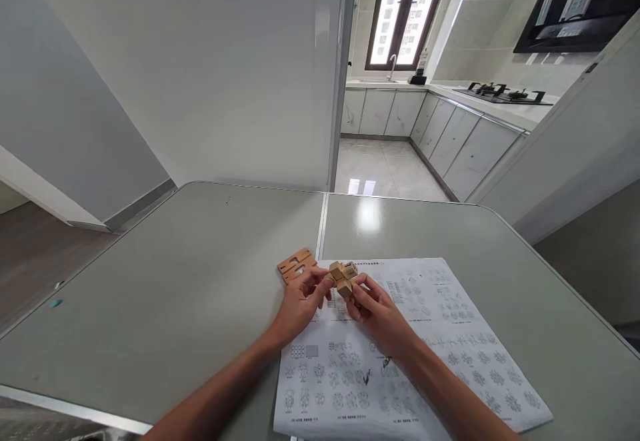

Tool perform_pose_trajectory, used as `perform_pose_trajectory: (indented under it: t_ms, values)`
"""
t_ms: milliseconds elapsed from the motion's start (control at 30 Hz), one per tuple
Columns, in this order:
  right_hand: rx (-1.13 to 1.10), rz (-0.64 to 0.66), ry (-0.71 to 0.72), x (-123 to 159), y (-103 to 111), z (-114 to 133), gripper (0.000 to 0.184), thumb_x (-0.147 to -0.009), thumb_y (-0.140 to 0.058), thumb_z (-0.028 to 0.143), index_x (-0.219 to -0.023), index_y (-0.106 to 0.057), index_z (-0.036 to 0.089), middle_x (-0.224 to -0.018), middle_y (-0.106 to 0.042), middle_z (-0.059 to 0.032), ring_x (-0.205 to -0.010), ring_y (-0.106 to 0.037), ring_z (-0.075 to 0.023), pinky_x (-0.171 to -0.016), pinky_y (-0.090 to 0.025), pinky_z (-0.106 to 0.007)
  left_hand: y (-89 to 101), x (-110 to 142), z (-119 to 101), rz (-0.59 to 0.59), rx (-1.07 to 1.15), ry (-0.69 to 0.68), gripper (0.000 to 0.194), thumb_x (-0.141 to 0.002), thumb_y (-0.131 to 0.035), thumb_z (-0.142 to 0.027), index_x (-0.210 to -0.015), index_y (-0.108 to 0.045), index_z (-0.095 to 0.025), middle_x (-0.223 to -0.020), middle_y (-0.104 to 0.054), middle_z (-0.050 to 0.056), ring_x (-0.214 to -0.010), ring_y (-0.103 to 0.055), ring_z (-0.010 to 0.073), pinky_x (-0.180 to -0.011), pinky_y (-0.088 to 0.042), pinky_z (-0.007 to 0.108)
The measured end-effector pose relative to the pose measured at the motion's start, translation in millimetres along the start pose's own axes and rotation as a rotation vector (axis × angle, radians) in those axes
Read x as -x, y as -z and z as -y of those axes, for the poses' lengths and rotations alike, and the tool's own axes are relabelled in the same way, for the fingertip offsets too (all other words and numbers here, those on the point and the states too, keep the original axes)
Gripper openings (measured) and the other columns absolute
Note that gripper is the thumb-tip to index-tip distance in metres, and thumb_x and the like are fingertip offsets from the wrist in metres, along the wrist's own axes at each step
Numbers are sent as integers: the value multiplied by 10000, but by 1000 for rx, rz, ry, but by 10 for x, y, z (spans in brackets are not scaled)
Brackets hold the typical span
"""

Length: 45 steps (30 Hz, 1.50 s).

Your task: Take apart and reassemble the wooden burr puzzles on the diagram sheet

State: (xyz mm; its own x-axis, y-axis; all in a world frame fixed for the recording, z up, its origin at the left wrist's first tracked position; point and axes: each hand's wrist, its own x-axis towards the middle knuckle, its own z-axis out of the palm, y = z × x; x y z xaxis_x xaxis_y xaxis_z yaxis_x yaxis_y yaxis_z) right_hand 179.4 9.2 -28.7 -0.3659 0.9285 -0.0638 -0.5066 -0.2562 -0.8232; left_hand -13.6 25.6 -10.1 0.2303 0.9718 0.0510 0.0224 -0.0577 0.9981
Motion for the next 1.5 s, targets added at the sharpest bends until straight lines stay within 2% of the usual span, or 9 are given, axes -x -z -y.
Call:
perform_pose_trajectory:
  t_ms: [300,467,733,967,1133,1333,1500]
  values:
    - [91,3,65,3,-30,-6,305,-967,-717,499,-939,-586,225,-796,-619,15,-589,-442,-104,-607,-323,-280,-9,-34,15,-28,95,7,465,-894,-703,-612,-1009,-627,-168,-726,-597,-15,-631,-566,121,-571,-459,245]
    - [106,-27,81,13,-95,51,350,-931,-747,534,-904,-576,229,-779,-624,17,-578,-441,-105,-603,-340,-283,-8,-38,-16,-32,102,8,506,-856,-724,-650,-990,-621,-174,-719,-589,-22,-604,-564,118,-571,-461,251]
    - [128,-36,72,23,-104,87,370,-922,-747,551,-899,-593,215,-817,-642,-6,-602,-469,-108,-589,-360,-274,-7,-49,11,-39,139,31,453,-866,-759,-571,-1027,-636,-165,-762,-622,-4,-642,-592,125,-553,-479,238]
    - [218,-116,108,25,-98,113,401,-910,-739,587,-896,-584,217,-813,-638,-1,-572,-443,-106,-596,-368,-286,-11,-47,23,-48,100,47,444,-873,-758,-552,-1044,-639,-161,-856,-660,32,-673,-576,120,-557,-493,232]
    - [197,-101,106,24,-87,111,394,-911,-743,578,-891,-577,221,-820,-635,-4,-577,-451,-110,-586,-366,-285,-2,-63,35,-43,82,38,431,-870,-758,-549,-1031,-648,-164,-803,-646,19,-697,-601,134,-569,-489,232]
    - [180,-86,113,8,-37,84,357,-938,-719,559,-906,-592,226,-802,-615,4,-583,-449,-115,-569,-353,-281,-23,-56,2,-29,84,46,457,-855,-759,-579,-1008,-622,-171,-702,-613,-18,-598,-567,114,-544,-473,237]
    - [175,-82,116,10,-25,65,328,-954,-713,530,-921,-598,225,-808,-613,9,-581,-440,-110,-570,-338,-280,-27,-37,-21,-7,100,43,453,-867,-747,-576,-1016,-608,-172,-716,-626,-17,-612,-586,119,-538,-468,233]
